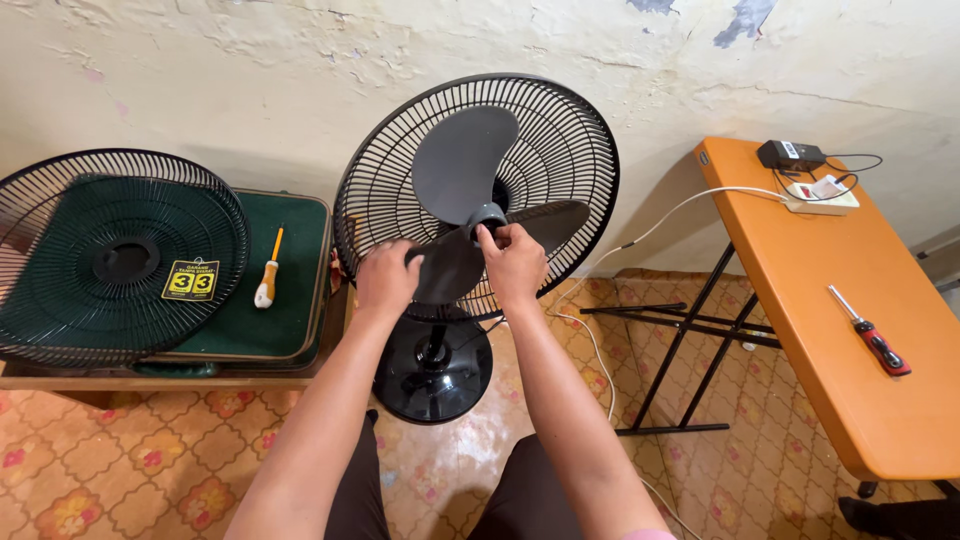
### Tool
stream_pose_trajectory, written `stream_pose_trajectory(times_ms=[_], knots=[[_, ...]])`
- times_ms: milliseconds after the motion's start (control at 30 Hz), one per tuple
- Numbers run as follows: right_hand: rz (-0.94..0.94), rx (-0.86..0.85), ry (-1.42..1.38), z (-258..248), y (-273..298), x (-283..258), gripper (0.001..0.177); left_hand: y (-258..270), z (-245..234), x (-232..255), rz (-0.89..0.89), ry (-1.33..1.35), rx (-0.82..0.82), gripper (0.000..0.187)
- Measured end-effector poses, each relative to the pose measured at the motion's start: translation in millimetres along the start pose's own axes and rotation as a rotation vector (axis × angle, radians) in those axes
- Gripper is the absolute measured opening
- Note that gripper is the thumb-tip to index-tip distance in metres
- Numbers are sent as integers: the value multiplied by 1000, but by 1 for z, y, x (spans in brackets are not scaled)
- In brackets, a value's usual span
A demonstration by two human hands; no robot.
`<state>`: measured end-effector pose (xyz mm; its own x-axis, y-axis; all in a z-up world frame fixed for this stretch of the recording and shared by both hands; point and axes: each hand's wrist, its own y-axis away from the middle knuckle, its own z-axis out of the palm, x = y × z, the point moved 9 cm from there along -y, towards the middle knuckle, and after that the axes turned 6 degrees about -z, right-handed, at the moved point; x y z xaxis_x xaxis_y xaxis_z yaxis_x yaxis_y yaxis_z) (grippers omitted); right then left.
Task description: The person assembles a standing fan by attaching the front grille to the fan blades and securing it with a central cap. The person then picks up the rear grille and positions it to attach to the fan.
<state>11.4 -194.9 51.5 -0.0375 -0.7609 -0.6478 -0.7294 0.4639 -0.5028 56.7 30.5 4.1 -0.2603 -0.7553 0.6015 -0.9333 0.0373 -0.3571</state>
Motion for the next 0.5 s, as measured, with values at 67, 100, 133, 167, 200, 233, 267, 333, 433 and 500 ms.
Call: stream_pose_trajectory(times_ms=[67, 100, 133, 167, 200, 233, 267, 333, 433, 500], knots=[[1, 0, 8, 2, 1, 0, 38, 9, -13, 11, 110, 35, 106, 22], [-6, 7, 2, 2, 2, 0, 38, 18, -22, 23, 200, 66, 177, 23], [-16, 13, -6, 2, 3, -1, 38, 26, -32, 35, 289, 96, 251, 24], [-26, 19, -14, 3, 3, -2, 37, 29, -36, 49, 363, 92, 257, 24], [-33, 18, -11, 4, 4, -3, 38, 33, -41, 64, 437, 88, 262, 24], [-40, 17, -8, 5, 5, -3, 38, 35, -46, 77, 511, 84, 268, 24], [-45, 18, -2, 5, 6, -2, 38, 32, -48, 90, 577, 21, 262, 26], [-99, 37, -1, 4, 8, -5, 34, 19, -50, 114, 706, -103, 248, 29], [-182, 81, -21, 0, 12, -7, 33, -5, -42, 134, 808, -464, 297, 38], [-247, 113, -35, -3, 14, -12, 33, -17, -33, 132, 860, -660, 278, 40]])
